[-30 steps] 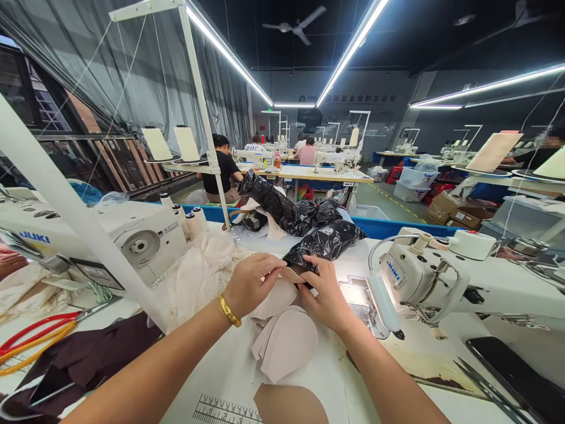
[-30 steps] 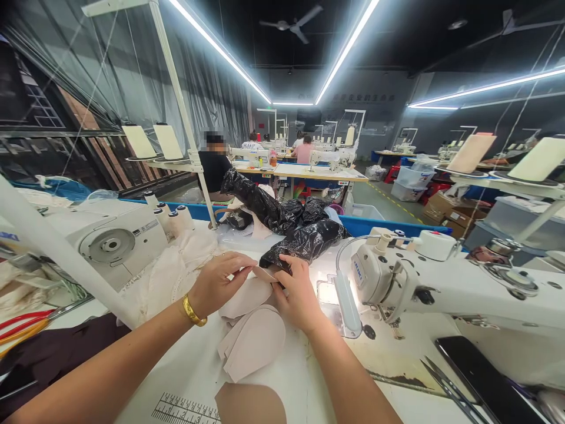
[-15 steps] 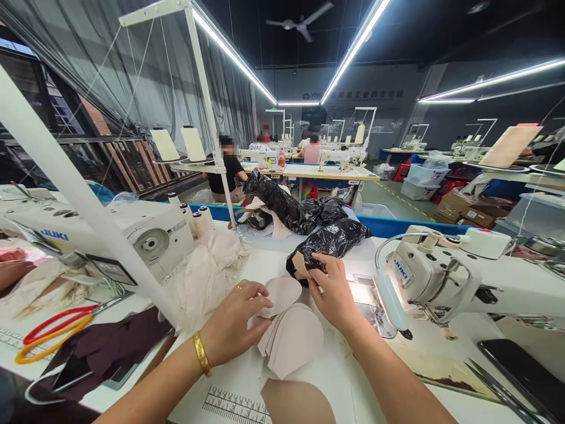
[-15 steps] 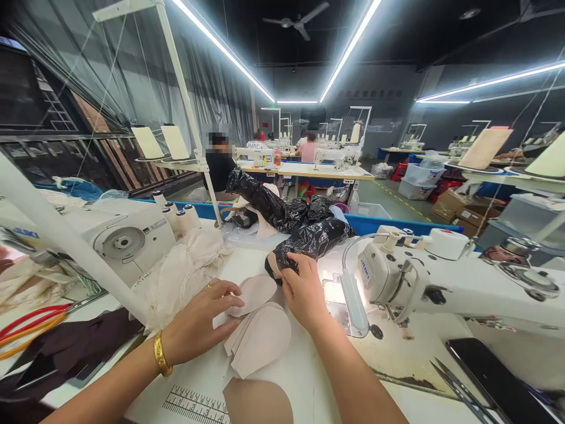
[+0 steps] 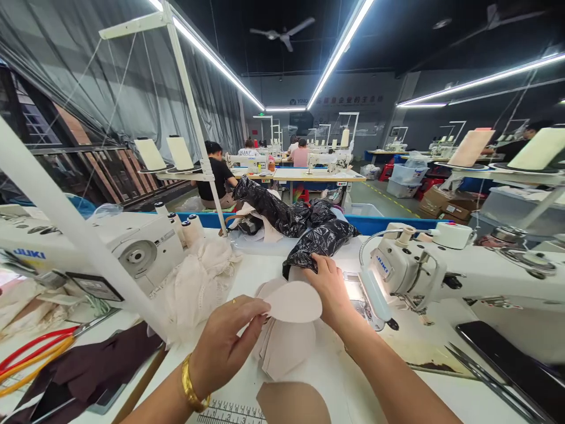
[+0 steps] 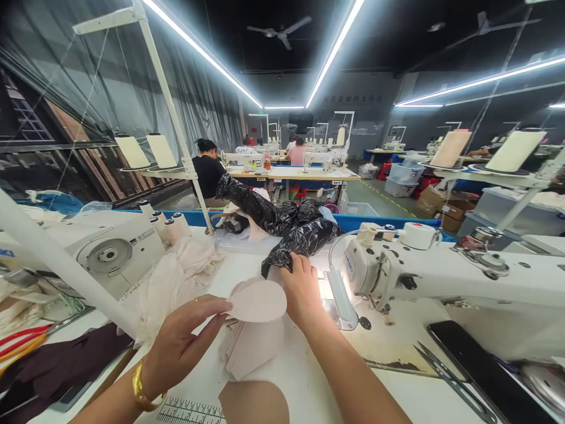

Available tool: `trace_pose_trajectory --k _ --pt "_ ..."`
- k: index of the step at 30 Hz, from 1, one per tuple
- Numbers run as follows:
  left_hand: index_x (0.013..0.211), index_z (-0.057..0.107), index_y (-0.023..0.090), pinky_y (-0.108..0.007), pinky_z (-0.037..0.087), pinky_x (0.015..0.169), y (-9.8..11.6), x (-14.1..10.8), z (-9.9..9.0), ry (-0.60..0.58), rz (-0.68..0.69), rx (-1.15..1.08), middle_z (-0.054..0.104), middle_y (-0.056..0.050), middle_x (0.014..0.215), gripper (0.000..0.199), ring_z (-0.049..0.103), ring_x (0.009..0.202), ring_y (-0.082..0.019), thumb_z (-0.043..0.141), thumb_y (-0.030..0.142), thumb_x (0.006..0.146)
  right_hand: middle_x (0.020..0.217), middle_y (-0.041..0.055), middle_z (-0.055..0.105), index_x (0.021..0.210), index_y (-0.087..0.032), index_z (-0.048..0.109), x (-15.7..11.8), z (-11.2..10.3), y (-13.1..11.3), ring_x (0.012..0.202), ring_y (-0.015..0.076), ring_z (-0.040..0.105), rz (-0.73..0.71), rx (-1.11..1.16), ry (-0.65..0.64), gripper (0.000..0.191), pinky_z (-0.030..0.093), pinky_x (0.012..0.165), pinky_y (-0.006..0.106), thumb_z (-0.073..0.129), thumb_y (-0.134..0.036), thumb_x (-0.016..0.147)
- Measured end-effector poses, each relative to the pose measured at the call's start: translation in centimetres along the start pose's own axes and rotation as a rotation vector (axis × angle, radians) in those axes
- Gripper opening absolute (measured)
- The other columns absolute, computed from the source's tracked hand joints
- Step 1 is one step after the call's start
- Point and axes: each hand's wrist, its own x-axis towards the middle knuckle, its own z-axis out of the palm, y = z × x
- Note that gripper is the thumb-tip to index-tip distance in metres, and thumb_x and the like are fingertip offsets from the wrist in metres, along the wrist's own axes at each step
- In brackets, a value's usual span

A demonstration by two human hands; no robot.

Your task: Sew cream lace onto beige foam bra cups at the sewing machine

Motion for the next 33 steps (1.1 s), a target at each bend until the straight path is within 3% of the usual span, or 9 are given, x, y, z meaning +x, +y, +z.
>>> trace_pose_trajectory --k 3,5,7,9,12,18,25,33 --pt "0.119 0.065 0.028 -0.024 0.061 0.078 1.4 0.2 0.2 0.014 -0.029 -0.077 0.077 -0.001 0.100 0.028 0.075 0.090 -0.015 0.054 0.011 0.099 0.142 0.0138 0.059 0.114 -0.029 0.075 -0.9 -3.8 -2.2 0.136 0.0430 0.047 0.233 0.312 -0.122 0.029 0.043 0.105 0.062 0.068 -0.031 0.087" --pt "0.117 0.066 0.027 -0.022 0.061 0.077 2.2 0.4 0.7 -0.026 -0.039 -0.120 0.078 -0.001 0.099 0.027 0.075 0.088 -0.015 0.055 0.011 0.099 0.125 0.0107 0.069 0.125 -0.031 0.071 -2.2 -6.8 -3.3 0.119 0.0352 0.061 0.559 0.713 -0.307 0.037 0.050 0.096 0.054 0.053 -0.052 0.099" --pt "0.116 0.066 0.027 -0.020 0.060 0.075 2.9 0.7 1.6 -0.113 -0.023 -0.150 0.078 0.001 0.097 0.026 0.075 0.084 -0.013 0.055 0.012 0.099 0.110 0.0091 0.072 0.129 -0.029 0.069 -4.1 -9.4 -4.0 0.103 0.0298 0.067 0.839 1.036 -0.442 0.053 0.054 0.085 0.044 0.048 -0.068 0.099" --pt "0.115 0.066 0.027 -0.020 0.060 0.074 3.6 0.8 2.8 -0.218 0.007 -0.160 0.078 0.002 0.095 0.023 0.075 0.082 -0.013 0.054 0.014 0.100 0.106 0.0075 0.072 0.127 -0.026 0.069 -6.2 -11.4 -4.4 0.096 0.0257 0.067 0.960 1.162 -0.447 0.057 0.052 0.080 0.036 0.062 -0.071 0.092" --pt "0.113 0.067 0.027 -0.022 0.061 0.073 4.5 1.1 4.9 -0.349 0.035 -0.154 0.079 0.002 0.099 0.020 0.077 0.084 -0.015 0.050 0.022 0.103 0.107 0.0029 0.070 0.119 -0.026 0.071 -9.2 -13.4 -4.5 0.091 0.0205 0.065 0.999 1.116 -0.337 0.052 0.048 0.079 0.031 0.083 -0.057 0.081" --pt "0.123 0.067 0.030 -0.023 0.064 0.080 6.0 2.0 7.4 -0.484 0.082 -0.108 0.080 0.003 0.109 0.024 0.079 0.094 -0.016 0.052 0.033 0.104 0.107 0.0012 0.070 0.117 -0.025 0.070 -12.6 -15.4 -3.9 0.087 0.0194 0.062 1.085 1.027 -0.190 0.047 0.045 0.078 0.031 0.084 -0.048 0.078" --pt "0.140 0.058 0.034 -0.024 0.064 0.087 6.3 1.6 8.4 -0.443 0.122 -0.043 0.079 0.004 0.117 0.037 0.078 0.099 -0.016 0.049 0.041 0.105 0.109 0.0026 0.071 0.115 -0.024 0.070 -14.3 -16.6 -2.5 0.093 0.0207 0.061 1.044 0.940 -0.104 0.033 0.045 0.081 0.032 0.073 -0.040 0.086" --pt "0.136 0.063 0.034 -0.019 0.062 0.090 5.3 0.5 7.9 -0.438 0.137 0.046 0.077 0.003 0.122 0.039 0.077 0.104 -0.016 0.056 0.049 0.101 0.100 0.0015 0.068 0.109 -0.024 0.067 -14.3 -18.1 0.6 0.093 0.0222 0.060 0.981 0.659 -0.022 0.023 0.045 0.081 0.033 0.065 -0.036 0.089"
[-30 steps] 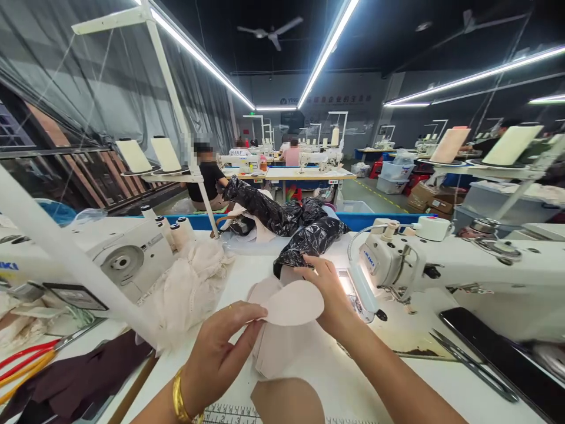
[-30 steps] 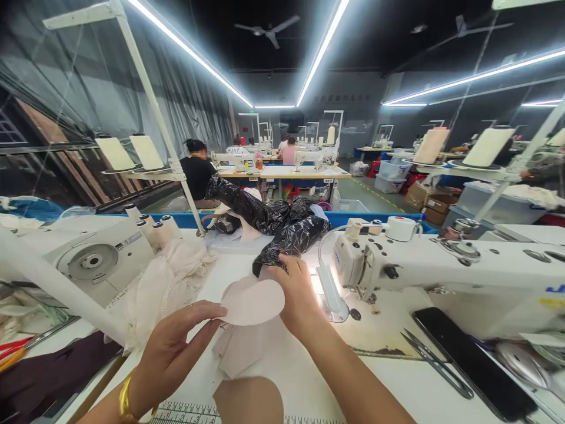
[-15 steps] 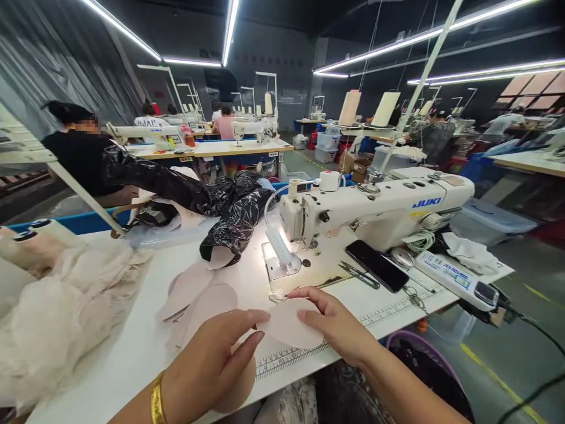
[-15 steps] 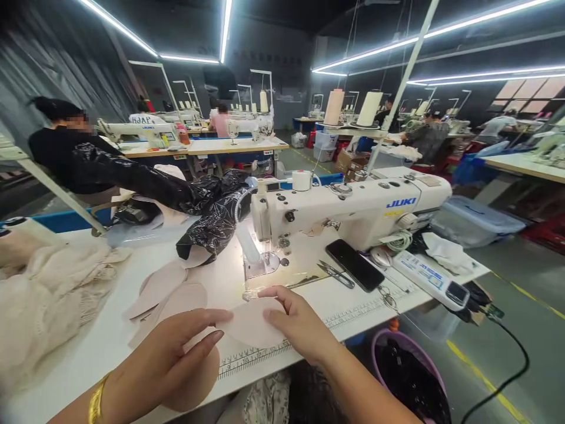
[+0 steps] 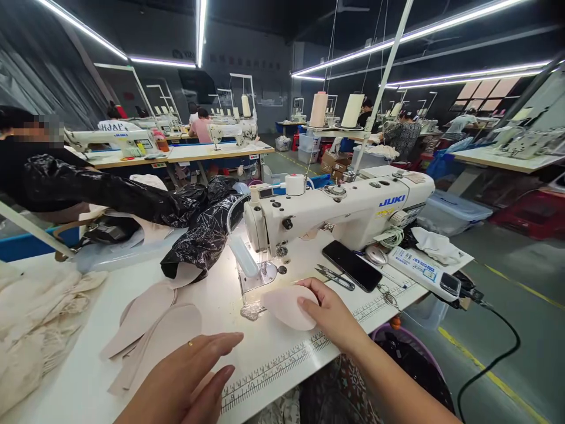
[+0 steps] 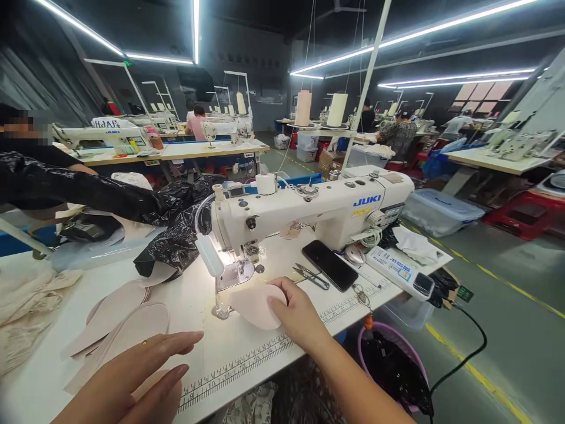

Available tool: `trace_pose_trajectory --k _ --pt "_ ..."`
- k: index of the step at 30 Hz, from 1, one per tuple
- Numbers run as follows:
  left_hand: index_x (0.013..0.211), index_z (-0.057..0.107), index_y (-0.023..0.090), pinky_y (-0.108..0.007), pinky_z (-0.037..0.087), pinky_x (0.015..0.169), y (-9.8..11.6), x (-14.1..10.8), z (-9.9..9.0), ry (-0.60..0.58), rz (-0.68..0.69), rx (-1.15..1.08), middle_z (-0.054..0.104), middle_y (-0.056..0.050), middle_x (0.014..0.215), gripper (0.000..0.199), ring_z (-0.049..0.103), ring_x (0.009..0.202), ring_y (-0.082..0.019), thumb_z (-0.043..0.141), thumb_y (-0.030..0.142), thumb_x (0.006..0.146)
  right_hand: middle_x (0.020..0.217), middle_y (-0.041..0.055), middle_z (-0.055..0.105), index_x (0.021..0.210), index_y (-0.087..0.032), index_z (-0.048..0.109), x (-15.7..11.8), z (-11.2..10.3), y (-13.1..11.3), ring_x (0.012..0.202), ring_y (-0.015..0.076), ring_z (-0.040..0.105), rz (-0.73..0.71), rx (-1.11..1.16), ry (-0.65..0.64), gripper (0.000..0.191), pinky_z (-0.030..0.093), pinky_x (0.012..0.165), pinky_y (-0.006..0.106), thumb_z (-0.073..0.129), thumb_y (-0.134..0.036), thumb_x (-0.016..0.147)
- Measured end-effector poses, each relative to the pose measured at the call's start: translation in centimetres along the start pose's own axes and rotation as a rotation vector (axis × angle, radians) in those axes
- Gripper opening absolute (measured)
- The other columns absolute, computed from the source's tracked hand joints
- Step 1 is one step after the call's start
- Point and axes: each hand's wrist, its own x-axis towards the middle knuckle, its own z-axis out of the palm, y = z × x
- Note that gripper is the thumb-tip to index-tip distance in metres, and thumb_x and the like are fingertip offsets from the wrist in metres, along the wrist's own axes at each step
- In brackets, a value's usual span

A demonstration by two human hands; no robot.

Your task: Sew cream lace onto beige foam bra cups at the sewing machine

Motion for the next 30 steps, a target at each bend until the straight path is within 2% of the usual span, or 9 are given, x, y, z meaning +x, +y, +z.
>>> trace_pose_trajectory --k 4,7,11,13,16,18,21,26,30 --pt "0.130 0.066 0.035 -0.017 0.062 0.087 0.7 0.5 0.3 0.028 -0.006 -0.025 0.079 0.004 0.116 0.034 0.079 0.099 -0.015 0.059 0.049 0.100 0.097 0.0011 0.067 0.104 -0.023 0.066 0.7 -0.3 -0.2 0.089 0.0212 0.060 0.016 -0.003 -0.013 0.019 0.046 0.078 0.032 0.064 -0.036 0.091" --pt "0.132 0.063 0.037 -0.014 0.063 0.078 1.7 1.2 0.6 0.020 -0.086 -0.090 0.080 0.007 0.109 0.034 0.079 0.089 -0.012 0.062 0.046 0.098 0.095 0.0006 0.067 0.102 -0.023 0.065 0.6 0.0 -0.2 0.086 0.0195 0.059 0.029 0.013 -0.053 0.018 0.045 0.076 0.031 0.064 -0.038 0.093" --pt "0.140 0.055 0.037 -0.012 0.062 0.063 3.3 2.2 1.0 0.030 -0.263 -0.239 0.078 0.007 0.098 0.046 0.074 0.069 -0.008 0.068 0.040 0.096 0.086 -0.0020 0.063 0.100 -0.024 0.063 -0.2 1.0 -0.5 0.076 0.0164 0.056 0.051 0.139 -0.188 0.022 0.043 0.069 0.028 0.069 -0.044 0.094" --pt "0.128 0.062 0.034 -0.011 0.058 0.057 4.3 2.6 1.0 0.037 -0.267 -0.305 0.074 0.008 0.085 0.032 0.069 0.060 -0.007 0.068 0.033 0.096 0.087 -0.0014 0.065 0.098 -0.024 0.063 -0.6 1.7 -0.9 0.082 0.0179 0.060 0.033 0.205 -0.270 0.023 0.044 0.073 0.029 0.072 -0.044 0.093" --pt "0.109 0.068 0.028 -0.014 0.056 0.062 5.8 2.8 0.9 0.088 -0.143 -0.270 0.070 0.005 0.083 0.015 0.068 0.067 -0.008 0.060 0.020 0.100 0.113 0.0043 0.069 0.091 -0.024 0.066 -1.0 2.6 -1.2 0.112 0.0237 0.062 -0.065 0.250 -0.327 0.021 0.044 0.094 0.034 0.078 -0.041 0.090" --pt "0.112 0.068 0.025 -0.016 0.057 0.067 6.5 2.5 0.8 0.117 -0.051 -0.225 0.070 0.001 0.089 0.019 0.069 0.074 -0.009 0.057 0.015 0.100 0.131 0.0056 0.063 0.085 -0.023 0.066 -1.1 3.0 -0.9 0.127 0.0259 0.055 -0.099 0.298 -0.323 0.022 0.040 0.103 0.037 0.081 -0.040 0.088" --pt "0.118 0.065 0.021 -0.017 0.059 0.070 7.1 1.6 1.1 0.134 -0.026 -0.196 0.069 -0.003 0.094 0.021 0.069 0.080 -0.011 0.057 0.016 0.099 0.141 0.0046 0.058 0.080 -0.024 0.065 -1.3 3.2 -0.2 0.134 0.0270 0.050 -0.059 0.415 -0.306 0.025 0.039 0.105 0.039 0.083 -0.040 0.087" --pt "0.133 0.057 0.021 -0.032 0.063 0.084 7.3 0.5 2.3 0.242 -0.146 -0.030 0.063 -0.013 0.124 0.043 0.067 0.107 -0.023 0.069 0.032 0.094 0.130 0.0052 0.064 0.074 -0.023 0.062 -1.6 3.2 0.1 0.128 0.0261 0.053 -0.061 0.553 -0.337 0.031 0.039 0.102 0.037 0.085 -0.041 0.085" --pt "0.127 0.059 0.020 -0.024 0.061 0.075 7.4 0.8 2.8 0.215 -0.129 -0.110 0.068 -0.007 0.106 0.028 0.069 0.090 -0.016 0.061 0.021 0.099 0.109 0.0024 0.066 0.080 -0.024 0.067 -1.7 3.0 -0.4 0.111 0.0210 0.058 -0.093 0.554 -0.355 0.021 0.041 0.097 0.033 0.083 -0.036 0.087"
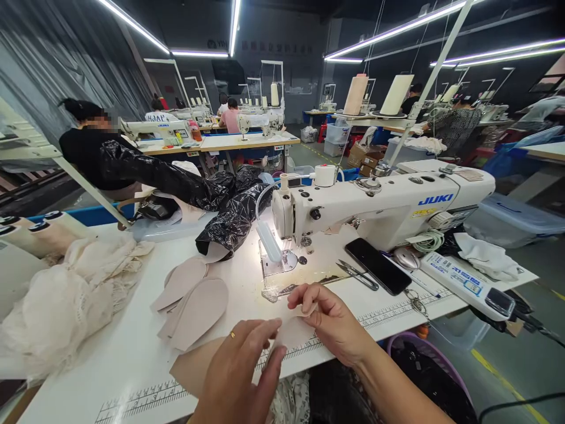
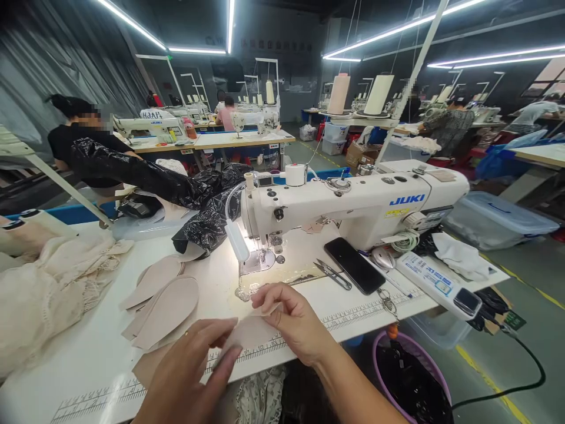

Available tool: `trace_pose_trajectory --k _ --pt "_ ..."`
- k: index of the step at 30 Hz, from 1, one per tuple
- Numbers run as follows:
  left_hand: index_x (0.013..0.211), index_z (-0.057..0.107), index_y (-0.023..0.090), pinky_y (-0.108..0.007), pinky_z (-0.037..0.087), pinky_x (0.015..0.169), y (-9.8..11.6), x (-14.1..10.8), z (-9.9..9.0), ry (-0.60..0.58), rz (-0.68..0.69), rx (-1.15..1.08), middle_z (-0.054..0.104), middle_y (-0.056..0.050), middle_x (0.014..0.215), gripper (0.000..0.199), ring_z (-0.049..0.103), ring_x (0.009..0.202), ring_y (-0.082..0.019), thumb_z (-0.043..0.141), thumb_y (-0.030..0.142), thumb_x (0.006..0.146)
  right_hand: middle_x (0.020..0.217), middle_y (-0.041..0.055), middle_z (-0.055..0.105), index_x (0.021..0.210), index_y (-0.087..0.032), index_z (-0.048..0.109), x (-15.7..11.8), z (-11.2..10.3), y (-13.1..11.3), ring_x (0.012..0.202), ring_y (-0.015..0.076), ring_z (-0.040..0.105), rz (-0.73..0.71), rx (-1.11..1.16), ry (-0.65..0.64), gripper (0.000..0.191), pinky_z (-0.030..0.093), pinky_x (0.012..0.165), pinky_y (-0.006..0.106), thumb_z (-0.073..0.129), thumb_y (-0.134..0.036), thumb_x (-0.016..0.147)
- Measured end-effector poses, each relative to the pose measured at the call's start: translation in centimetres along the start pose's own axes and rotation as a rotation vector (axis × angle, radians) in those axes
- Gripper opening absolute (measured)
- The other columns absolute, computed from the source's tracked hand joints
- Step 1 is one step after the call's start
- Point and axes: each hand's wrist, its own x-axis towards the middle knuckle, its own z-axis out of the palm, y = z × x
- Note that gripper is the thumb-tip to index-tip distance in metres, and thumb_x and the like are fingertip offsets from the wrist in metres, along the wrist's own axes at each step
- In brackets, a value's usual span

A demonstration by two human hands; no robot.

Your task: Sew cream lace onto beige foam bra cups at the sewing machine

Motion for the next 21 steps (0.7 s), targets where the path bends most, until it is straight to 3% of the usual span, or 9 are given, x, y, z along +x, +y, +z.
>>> trace_pose_trajectory --k 3,6,8,11,15,21 --pt "0.114 0.065 0.020 -0.023 0.058 0.073 0.2 0.0 -0.1 0.068 0.097 -0.043 0.069 -0.004 0.097 0.024 0.066 0.083 -0.014 0.056 0.006 0.096 0.108 0.0012 0.064 0.090 -0.026 0.068 0.0 -0.1 -0.3 0.107 0.0183 0.057 -0.017 -0.055 0.012 0.017 0.042 0.094 0.030 0.082 -0.035 0.089" --pt "0.111 0.069 0.021 -0.032 0.057 0.077 0.7 -0.2 -0.3 0.215 0.224 0.029 0.071 -0.005 0.097 0.022 0.065 0.084 -0.017 0.059 0.009 0.096 0.111 0.0006 0.063 0.106 -0.029 0.067 -0.3 0.0 -0.5 0.106 0.0169 0.057 0.046 -0.078 0.105 0.024 0.045 0.092 0.029 0.082 -0.039 0.089" --pt "0.106 0.071 0.020 -0.034 0.056 0.076 1.0 -0.2 -0.2 0.250 0.295 0.062 0.072 -0.006 0.093 0.019 0.064 0.081 -0.018 0.058 0.010 0.098 0.101 0.0010 0.064 0.106 -0.027 0.067 -0.6 0.4 -0.5 0.094 0.0164 0.060 0.153 -0.016 0.131 0.028 0.049 0.083 0.029 0.077 -0.049 0.092" --pt "0.101 0.072 0.018 -0.033 0.055 0.076 1.3 0.1 0.2 0.219 0.366 0.071 0.073 -0.006 0.089 0.024 0.064 0.078 -0.016 0.052 0.005 0.099 0.089 0.0015 0.064 0.103 -0.023 0.068 -1.2 1.1 -0.5 0.078 0.0150 0.059 0.263 0.109 0.100 0.038 0.050 0.072 0.028 0.069 -0.060 0.094" --pt "0.101 0.071 0.015 -0.033 0.055 0.080 1.4 0.2 0.9 0.132 0.400 0.049 0.074 -0.006 0.093 0.022 0.067 0.083 -0.016 0.053 0.004 0.099 0.084 -0.0028 0.065 0.108 -0.026 0.068 -1.5 1.6 -0.6 0.074 0.0123 0.058 0.203 0.126 0.183 0.037 0.049 0.073 0.026 0.088 -0.043 0.082" --pt "0.107 0.072 0.020 -0.031 0.059 0.084 1.0 -1.3 0.0 0.047 0.453 0.008 0.076 -0.004 0.093 0.022 0.070 0.084 -0.015 0.052 0.011 0.103 0.086 -0.0032 0.067 0.109 -0.027 0.068 -1.1 0.6 -0.7 0.078 0.0123 0.061 0.147 0.123 0.214 0.037 0.050 0.075 0.026 0.090 -0.037 0.081"
